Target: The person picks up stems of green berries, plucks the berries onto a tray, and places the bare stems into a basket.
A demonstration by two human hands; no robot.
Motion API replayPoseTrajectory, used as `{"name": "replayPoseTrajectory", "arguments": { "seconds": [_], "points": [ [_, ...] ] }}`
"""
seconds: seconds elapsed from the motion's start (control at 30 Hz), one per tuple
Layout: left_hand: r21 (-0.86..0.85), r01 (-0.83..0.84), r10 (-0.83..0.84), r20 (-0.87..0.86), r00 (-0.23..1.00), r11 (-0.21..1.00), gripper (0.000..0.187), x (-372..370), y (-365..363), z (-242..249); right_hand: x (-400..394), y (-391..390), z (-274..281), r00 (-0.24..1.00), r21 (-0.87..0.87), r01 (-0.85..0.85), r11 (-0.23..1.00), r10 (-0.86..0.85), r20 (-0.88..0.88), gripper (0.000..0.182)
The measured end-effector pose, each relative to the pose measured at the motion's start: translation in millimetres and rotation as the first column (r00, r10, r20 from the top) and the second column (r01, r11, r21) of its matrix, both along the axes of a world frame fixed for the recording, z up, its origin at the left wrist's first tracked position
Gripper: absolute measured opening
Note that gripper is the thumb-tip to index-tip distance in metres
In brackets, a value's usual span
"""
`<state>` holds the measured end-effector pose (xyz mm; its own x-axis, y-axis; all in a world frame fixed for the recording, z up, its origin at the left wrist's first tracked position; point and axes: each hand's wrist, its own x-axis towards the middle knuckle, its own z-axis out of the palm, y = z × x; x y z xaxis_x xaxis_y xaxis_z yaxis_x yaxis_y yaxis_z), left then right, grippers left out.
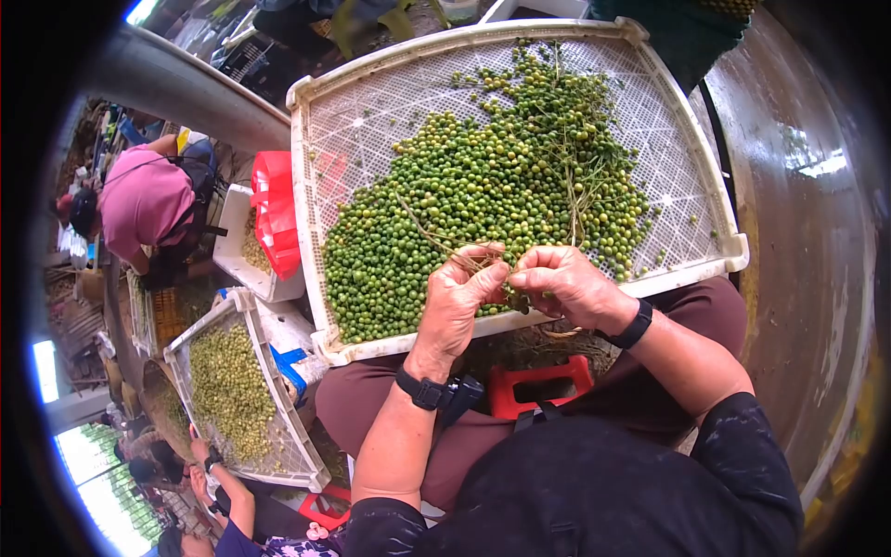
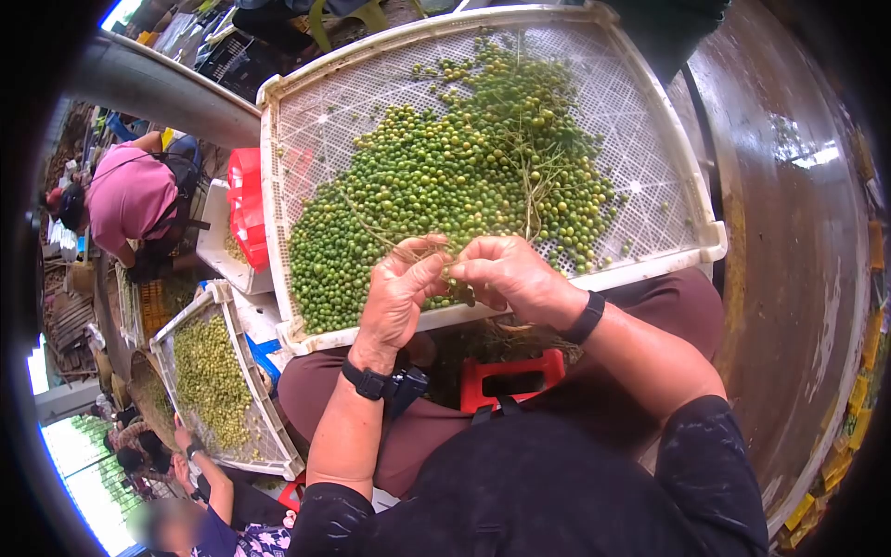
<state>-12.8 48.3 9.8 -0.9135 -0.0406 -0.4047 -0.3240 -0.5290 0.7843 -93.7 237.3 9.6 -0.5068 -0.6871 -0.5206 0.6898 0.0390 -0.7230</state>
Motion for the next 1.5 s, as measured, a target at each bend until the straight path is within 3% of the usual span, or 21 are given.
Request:
{"name": "replayPoseTrajectory", "arguments": {
  "seconds": [0.17,0.4,0.47,0.63,0.8,1.13,1.27,1.5],
  "points": [
    [-0.088,-0.034,0.031,-0.043,0.999,0.996,0.015,1.0,1.1,-6.0,3.6,0.2,2.3,0.99,0.096,-0.091,0.991,0.101,-0.102,0.022],
    [0.004,-0.311,0.311,-0.017,0.95,0.95,0.013,-4.7,-1.6,-0.6,-1.3,4.2,8.0,0.996,-0.041,0.07,0.997,-0.073,-0.054,0.017],
    [-0.034,-0.313,0.314,-0.001,0.95,0.949,0.013,-5.5,-0.5,3.6,-4.4,1.7,12.3,0.993,-0.121,0.116,0.986,-0.115,0.015,0.016],
    [-0.287,-0.261,0.252,-0.067,0.965,0.922,0.016,-3.1,9.8,1.6,-3.5,3.3,2.1,0.999,-0.055,0.024,0.998,-0.025,-0.027,0.017],
    [-0.213,-0.29,0.282,-0.066,0.957,0.933,0.017,-4.0,8.6,-2.8,0.1,2.8,-0.6,0.999,0.061,-0.018,0.998,0.021,-0.046,0.019],
    [-0.235,-0.202,0.195,-0.056,0.979,0.951,0.018,-0.4,13.8,-2.8,6.9,-0.4,-4.2,0.982,0.04,-0.149,0.988,0.153,-0.107,0.034],
    [-0.294,-0.151,0.143,-0.049,0.989,0.944,0.022,0.3,14.8,1.4,7.6,-1.6,-3.6,0.979,0.066,-0.137,0.988,0.145,-0.145,0.031],
    [-0.143,-0.195,0.194,-0.024,0.981,0.97,0.017,-1.0,12.6,-3.9,10.5,-3.2,-2.3,0.994,0.009,-0.051,0.999,0.051,-0.1,0.024]
  ]
}}
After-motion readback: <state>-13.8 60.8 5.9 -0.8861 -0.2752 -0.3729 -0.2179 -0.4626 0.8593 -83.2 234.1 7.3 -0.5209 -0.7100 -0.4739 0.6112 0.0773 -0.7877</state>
